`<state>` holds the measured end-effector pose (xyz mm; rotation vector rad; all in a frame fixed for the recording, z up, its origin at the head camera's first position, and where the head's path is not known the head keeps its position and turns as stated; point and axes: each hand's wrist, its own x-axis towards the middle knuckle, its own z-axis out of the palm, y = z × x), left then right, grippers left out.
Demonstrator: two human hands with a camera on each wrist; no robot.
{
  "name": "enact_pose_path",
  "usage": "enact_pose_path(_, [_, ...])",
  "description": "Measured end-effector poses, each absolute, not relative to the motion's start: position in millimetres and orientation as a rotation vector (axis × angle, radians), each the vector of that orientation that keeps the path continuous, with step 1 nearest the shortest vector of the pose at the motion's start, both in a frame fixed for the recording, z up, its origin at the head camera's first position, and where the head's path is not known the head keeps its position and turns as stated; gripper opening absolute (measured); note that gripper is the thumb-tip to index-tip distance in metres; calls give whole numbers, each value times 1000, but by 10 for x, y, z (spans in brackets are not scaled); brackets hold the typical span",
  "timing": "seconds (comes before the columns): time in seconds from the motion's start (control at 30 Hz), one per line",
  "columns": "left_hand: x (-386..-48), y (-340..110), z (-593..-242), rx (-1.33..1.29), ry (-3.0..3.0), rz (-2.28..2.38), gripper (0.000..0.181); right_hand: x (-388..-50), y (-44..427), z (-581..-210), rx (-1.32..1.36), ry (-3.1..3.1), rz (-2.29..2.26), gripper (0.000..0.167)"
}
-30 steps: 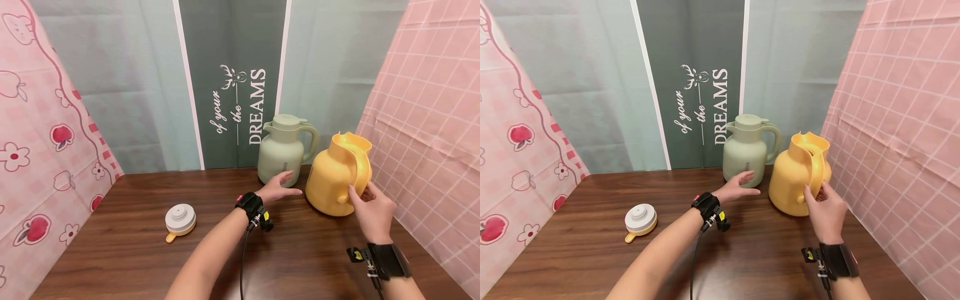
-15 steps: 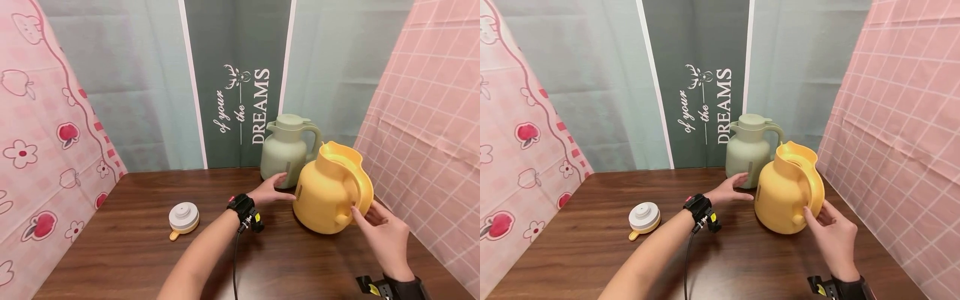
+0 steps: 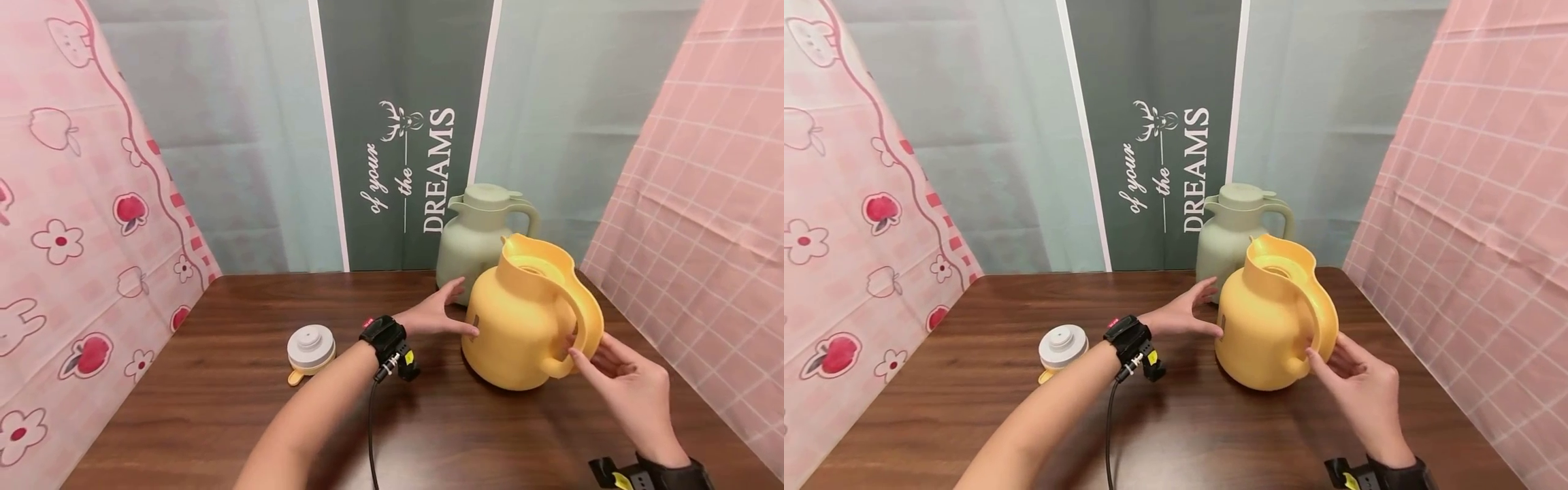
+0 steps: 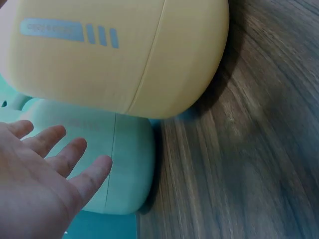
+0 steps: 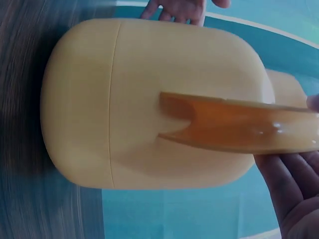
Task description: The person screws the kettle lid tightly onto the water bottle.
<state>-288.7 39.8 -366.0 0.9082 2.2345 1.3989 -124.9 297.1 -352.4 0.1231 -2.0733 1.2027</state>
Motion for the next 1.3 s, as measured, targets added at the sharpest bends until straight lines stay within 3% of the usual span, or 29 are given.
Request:
enact_pose_path(0.27, [-2882, 156, -3710, 936, 2217, 1461, 112, -1300, 2878, -3549, 330, -2144, 1215, 44])
enact_pose_path(0.5, [-2833, -139, -3701, 1044, 2121, 1530, 138, -1388, 2868, -3556, 587, -2162, 1466, 43])
enact_pose_path(0.87, [-2805, -328, -3722, 1072, 2104, 1546, 139, -1654, 2920, -3574, 859, -2136, 1698, 37])
enact_pose_path(1.3, [-2740, -514, -3752, 1138, 2112, 1667, 125, -1933, 2815, -3566, 832, -2169, 1794, 38])
